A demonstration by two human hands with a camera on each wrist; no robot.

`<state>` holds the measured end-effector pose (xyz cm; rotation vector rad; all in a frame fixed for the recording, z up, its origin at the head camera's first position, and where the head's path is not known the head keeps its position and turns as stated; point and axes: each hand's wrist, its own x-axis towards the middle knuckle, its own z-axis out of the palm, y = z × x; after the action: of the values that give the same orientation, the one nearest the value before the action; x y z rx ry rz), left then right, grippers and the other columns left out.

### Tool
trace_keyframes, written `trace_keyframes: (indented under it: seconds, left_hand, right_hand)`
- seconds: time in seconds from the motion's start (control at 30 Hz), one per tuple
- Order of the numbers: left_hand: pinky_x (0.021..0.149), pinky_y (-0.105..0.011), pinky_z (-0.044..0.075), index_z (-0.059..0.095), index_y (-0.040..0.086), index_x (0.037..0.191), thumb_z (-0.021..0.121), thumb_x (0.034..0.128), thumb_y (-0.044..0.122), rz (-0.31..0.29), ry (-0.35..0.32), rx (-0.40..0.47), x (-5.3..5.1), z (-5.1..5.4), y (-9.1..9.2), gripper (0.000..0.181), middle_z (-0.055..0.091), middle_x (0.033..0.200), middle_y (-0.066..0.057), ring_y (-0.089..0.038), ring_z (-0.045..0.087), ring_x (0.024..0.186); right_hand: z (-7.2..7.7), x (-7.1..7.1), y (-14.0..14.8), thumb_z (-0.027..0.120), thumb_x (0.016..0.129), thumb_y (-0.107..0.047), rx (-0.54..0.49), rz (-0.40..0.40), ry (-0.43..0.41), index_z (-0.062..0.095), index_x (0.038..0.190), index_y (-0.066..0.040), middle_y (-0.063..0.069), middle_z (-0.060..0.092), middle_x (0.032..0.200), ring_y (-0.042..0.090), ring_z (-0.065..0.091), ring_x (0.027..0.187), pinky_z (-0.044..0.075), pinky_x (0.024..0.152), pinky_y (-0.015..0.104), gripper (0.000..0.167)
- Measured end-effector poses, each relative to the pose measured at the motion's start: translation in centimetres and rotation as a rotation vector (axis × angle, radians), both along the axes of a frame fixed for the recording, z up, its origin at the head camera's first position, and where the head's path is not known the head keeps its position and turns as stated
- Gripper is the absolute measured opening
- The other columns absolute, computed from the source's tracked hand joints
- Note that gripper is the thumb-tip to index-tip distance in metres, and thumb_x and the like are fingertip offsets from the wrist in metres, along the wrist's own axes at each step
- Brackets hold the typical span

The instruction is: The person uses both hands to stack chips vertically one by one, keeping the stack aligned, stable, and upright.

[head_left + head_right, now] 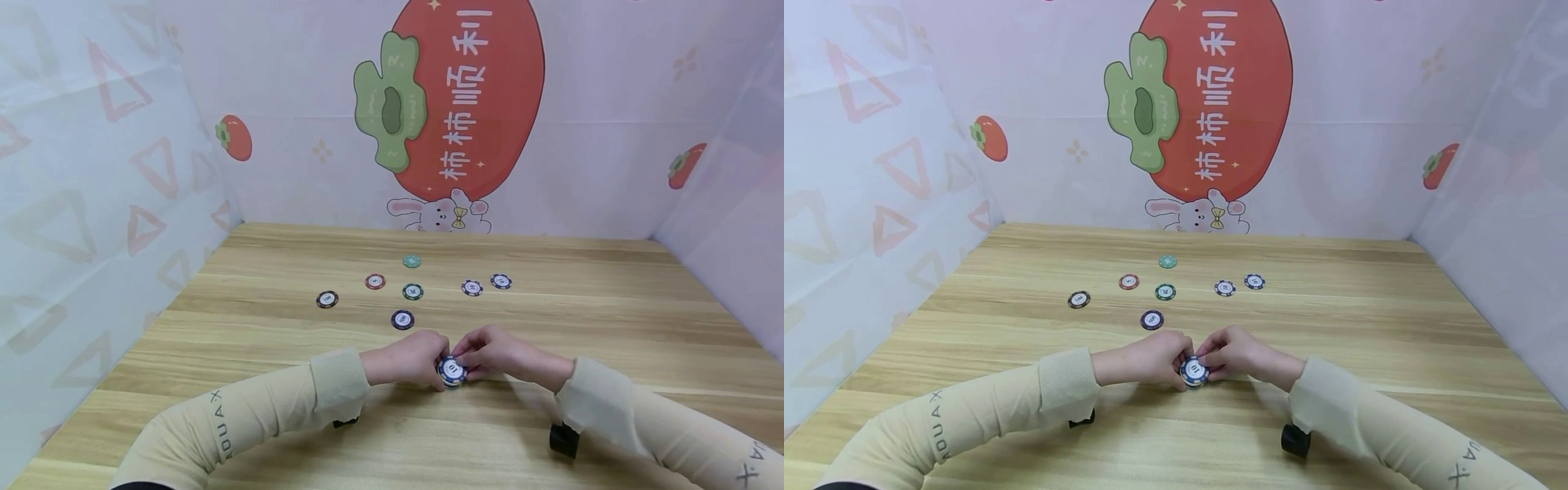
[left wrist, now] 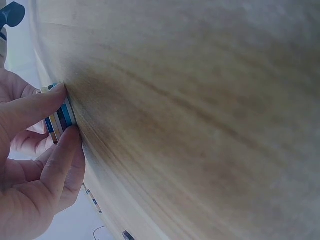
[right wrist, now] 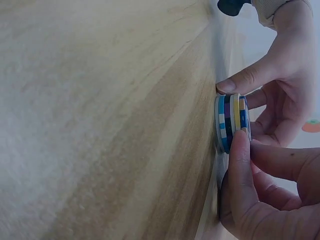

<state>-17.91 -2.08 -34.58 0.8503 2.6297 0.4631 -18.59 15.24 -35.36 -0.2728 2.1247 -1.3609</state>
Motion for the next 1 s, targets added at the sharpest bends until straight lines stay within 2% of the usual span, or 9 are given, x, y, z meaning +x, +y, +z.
trace_keyframes:
  seconds: [0.43,0.63,0.73,1.0]
  left_hand:
    - [0.065,-0.016,0.040,0.059,0.009,0.090,0.080,0.0678,0.016,0.004,-0.008,0.006,0.0,0.0,0.0,0.031,0.053,0.076,0.007,-0.005,0.048,0.070]
    - [0.066,-0.016,0.041,0.059,0.009,0.089,0.080,0.0679,0.016,0.005,-0.005,0.010,0.0,-0.1,0.0,0.031,0.054,0.077,0.007,-0.005,0.048,0.071]
    - [0.068,-0.016,0.041,0.059,0.009,0.090,0.080,0.0682,0.016,0.004,-0.006,0.010,0.0,-0.2,0.0,0.030,0.054,0.078,0.007,-0.004,0.049,0.072]
    - [0.068,-0.017,0.042,0.060,0.009,0.094,0.079,0.0696,0.018,0.006,-0.015,-0.004,0.0,0.0,0.0,0.032,0.055,0.080,0.007,-0.004,0.049,0.072]
  right_hand:
    - [-0.4,0.0,0.2,0.062,0.084,-0.002,-0.043,0.004,0.020,0.059,0.102,0.009,0.008,0.059,0.085,0.010,0.057,0.068,0.051,0.060,0.022,0.021]
    - [-0.5,-0.5,0.1,0.062,0.084,-0.002,-0.024,0.005,0.050,0.059,0.100,0.009,0.006,0.059,0.082,0.010,0.056,0.066,0.050,0.059,0.023,0.020]
    - [-0.3,-1.3,0.2,0.061,0.084,-0.003,0.032,0.000,0.128,0.061,0.098,0.007,0.004,0.059,0.079,0.010,0.055,0.066,0.049,0.060,0.024,0.017]
    - [-0.1,-3.9,1.3,0.063,0.083,-0.005,0.183,0.064,0.464,0.063,0.094,0.003,0.006,0.063,0.084,0.014,0.057,0.072,0.048,0.064,0.027,0.014]
